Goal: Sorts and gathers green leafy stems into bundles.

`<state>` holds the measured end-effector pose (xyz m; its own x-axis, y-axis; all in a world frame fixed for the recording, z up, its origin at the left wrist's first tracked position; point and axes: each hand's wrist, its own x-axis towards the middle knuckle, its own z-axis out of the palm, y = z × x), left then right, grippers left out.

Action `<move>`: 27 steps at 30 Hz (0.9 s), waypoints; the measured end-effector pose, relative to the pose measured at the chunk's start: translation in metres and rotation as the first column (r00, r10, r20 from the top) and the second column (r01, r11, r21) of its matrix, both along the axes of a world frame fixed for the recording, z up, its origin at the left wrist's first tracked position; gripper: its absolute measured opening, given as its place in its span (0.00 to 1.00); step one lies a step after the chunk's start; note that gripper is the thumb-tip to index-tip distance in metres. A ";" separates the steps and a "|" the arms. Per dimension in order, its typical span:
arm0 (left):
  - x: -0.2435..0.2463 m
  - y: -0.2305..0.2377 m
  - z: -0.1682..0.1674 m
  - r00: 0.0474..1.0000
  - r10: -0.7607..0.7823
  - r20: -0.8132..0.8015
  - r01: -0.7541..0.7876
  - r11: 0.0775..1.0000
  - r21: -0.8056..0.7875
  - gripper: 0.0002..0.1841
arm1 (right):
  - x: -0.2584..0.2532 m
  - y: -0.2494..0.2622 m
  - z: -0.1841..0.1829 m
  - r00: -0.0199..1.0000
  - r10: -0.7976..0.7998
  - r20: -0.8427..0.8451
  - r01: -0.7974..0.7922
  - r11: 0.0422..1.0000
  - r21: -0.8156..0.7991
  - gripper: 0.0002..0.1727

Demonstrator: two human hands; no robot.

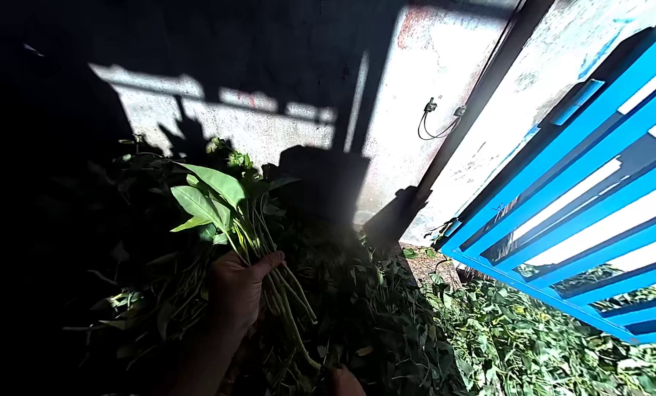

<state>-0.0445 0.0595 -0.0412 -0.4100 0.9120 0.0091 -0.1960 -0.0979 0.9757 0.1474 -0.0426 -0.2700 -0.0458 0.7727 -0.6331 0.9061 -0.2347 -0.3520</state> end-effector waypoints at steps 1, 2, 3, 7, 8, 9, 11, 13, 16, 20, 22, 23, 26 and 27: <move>0.000 -0.001 0.001 1.000 -0.016 0.008 0.016 1.000 -0.016 0.10 | 0.002 0.003 -0.006 0.996 -0.087 0.009 0.087 0.994 0.067 0.22; 0.001 -0.002 0.000 0.999 -0.034 0.013 0.034 0.999 -0.040 0.10 | 0.004 0.009 -0.014 0.990 -0.142 0.021 0.139 0.983 0.118 0.21; 0.002 -0.001 -0.002 0.998 -0.054 0.013 0.055 0.996 -0.071 0.10 | 0.009 0.018 -0.023 0.982 -0.184 0.043 0.177 0.975 0.134 0.22; 0.006 -0.001 -0.010 0.993 -0.108 0.043 0.113 0.981 -0.154 0.11 | 0.029 0.031 -0.065 0.923 -0.286 0.258 0.271 0.958 0.092 0.31; 0.006 -0.001 -0.010 0.991 -0.122 0.060 0.130 0.980 -0.148 0.11 | 0.035 0.030 -0.079 0.917 -0.280 0.286 0.259 0.960 0.109 0.32; 0.005 -0.002 -0.010 0.988 -0.136 0.069 0.145 0.979 -0.142 0.11 | 0.038 0.029 -0.090 0.920 -0.252 0.301 0.223 0.966 0.130 0.32; 0.005 -0.003 -0.007 0.985 -0.157 0.074 0.166 0.976 -0.138 0.11 | 0.039 0.029 -0.098 0.926 -0.181 0.331 0.127 0.976 0.178 0.27; 0.005 -0.003 -0.008 0.986 -0.151 0.068 0.160 0.977 -0.142 0.10 | 0.035 0.030 -0.097 0.921 -0.203 0.333 0.128 0.964 0.234 0.27; 0.005 -0.003 -0.011 0.988 -0.138 0.069 0.148 0.975 -0.168 0.11 | 0.032 0.030 -0.095 0.915 -0.293 0.277 0.211 0.934 0.288 0.28; 0.008 -0.001 -0.010 0.989 -0.111 0.099 0.127 0.977 -0.173 0.10 | 0.033 0.036 -0.100 0.947 -0.190 0.257 0.075 0.913 0.401 0.24; 0.010 -0.001 -0.010 0.987 -0.115 0.112 0.133 0.976 -0.173 0.10 | 0.030 0.046 -0.097 0.939 -0.162 0.303 0.071 0.954 0.292 0.22; 0.011 0.000 -0.010 0.986 -0.121 0.114 0.140 0.975 -0.174 0.10 | 0.030 0.051 -0.098 0.934 -0.173 0.312 0.103 0.968 0.228 0.22; 0.011 0.001 -0.009 0.980 -0.155 0.123 0.173 0.972 -0.161 0.10 | 0.028 0.070 -0.099 0.917 -0.360 0.174 0.335 0.929 0.156 0.21; 0.010 0.002 -0.008 0.979 -0.162 0.123 0.181 0.971 -0.159 0.10 | 0.026 0.076 -0.094 0.894 -0.442 0.069 0.430 0.892 0.137 0.21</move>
<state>-0.0342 0.0614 -0.0495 -0.2371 0.9534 -0.1866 -0.3006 0.1106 0.9473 0.1731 0.0339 -0.3639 0.3688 0.7685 -0.5228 0.7523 -0.5771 -0.3177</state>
